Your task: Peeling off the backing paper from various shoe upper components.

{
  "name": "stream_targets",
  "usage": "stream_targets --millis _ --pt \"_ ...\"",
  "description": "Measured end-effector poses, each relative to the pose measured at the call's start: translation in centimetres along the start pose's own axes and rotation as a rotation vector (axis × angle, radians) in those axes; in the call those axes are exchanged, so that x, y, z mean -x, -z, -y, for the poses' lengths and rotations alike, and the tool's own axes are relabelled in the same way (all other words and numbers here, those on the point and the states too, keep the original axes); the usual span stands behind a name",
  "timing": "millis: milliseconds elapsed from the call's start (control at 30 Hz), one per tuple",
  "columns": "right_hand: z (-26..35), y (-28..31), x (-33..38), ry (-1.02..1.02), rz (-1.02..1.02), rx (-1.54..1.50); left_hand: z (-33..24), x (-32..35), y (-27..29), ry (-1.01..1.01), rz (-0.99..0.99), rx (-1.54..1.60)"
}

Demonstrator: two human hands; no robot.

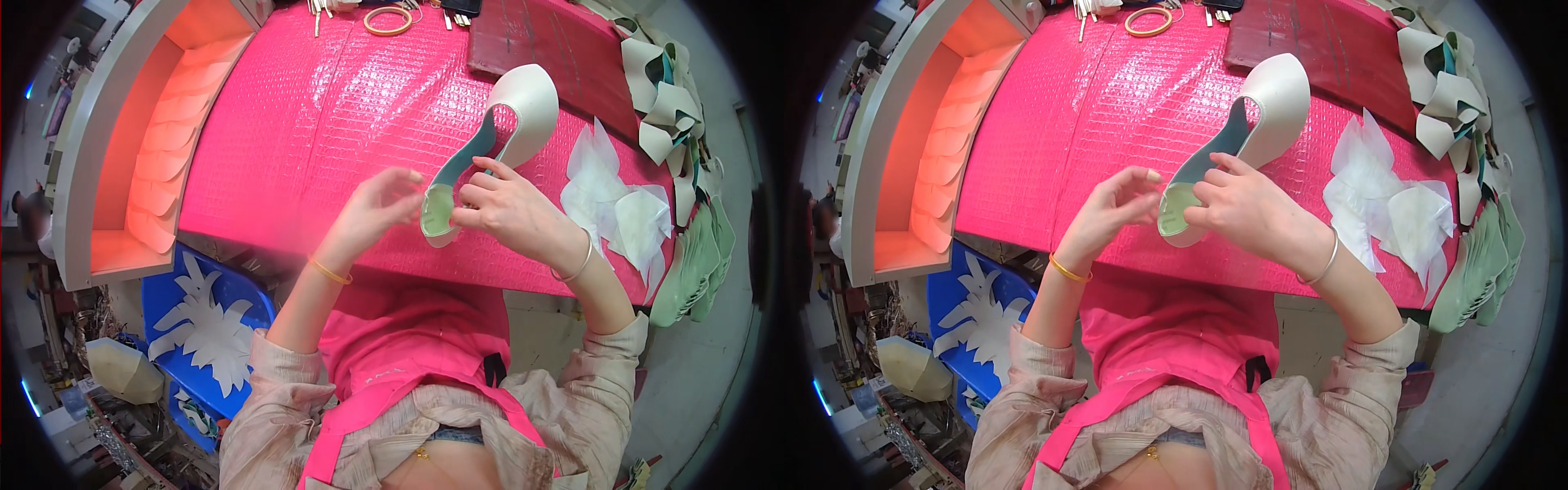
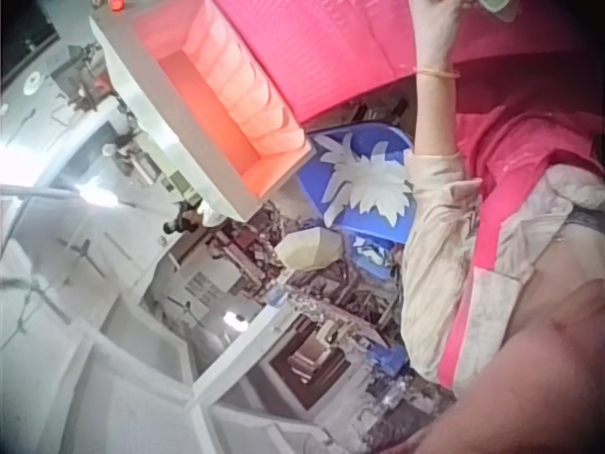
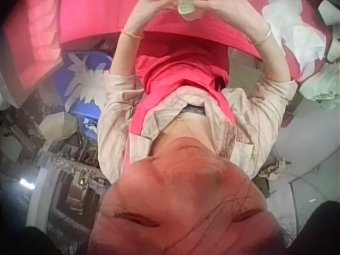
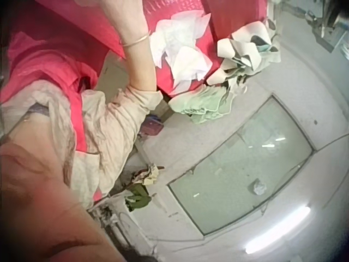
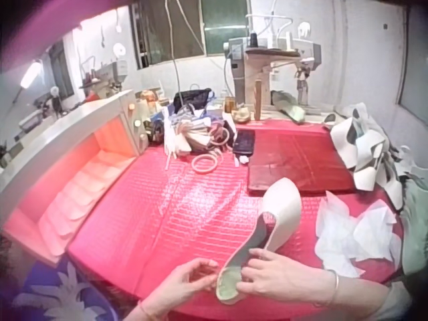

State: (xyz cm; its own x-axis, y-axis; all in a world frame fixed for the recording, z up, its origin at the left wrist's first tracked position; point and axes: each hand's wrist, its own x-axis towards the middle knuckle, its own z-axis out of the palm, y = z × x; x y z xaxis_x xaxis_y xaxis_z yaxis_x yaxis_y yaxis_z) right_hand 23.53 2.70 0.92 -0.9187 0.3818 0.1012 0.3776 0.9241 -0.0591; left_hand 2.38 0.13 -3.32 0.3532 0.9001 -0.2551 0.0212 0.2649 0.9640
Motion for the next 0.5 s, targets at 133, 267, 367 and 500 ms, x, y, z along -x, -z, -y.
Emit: stream_targets --millis 133,267,367,500 --pt "1.0 0.5 0.5 0.038 -0.07 -0.093 0.2 -1.8 0.2 0.112 -0.057 0.172" --pt "1.4 0.4 1.8 0.004 -0.063 -0.13 -0.4 -2.2 -1.0 0.275 0.017 0.253" --pt "1.7 0.1 3.1 0.006 -0.193 -0.099 1.2 -1.2 -2.3 0.158 0.015 0.319" --pt "2.8 -0.1 4.5 0.024 -0.281 -0.144 1.8 -0.2 -3.1 0.128 0.21 0.721"
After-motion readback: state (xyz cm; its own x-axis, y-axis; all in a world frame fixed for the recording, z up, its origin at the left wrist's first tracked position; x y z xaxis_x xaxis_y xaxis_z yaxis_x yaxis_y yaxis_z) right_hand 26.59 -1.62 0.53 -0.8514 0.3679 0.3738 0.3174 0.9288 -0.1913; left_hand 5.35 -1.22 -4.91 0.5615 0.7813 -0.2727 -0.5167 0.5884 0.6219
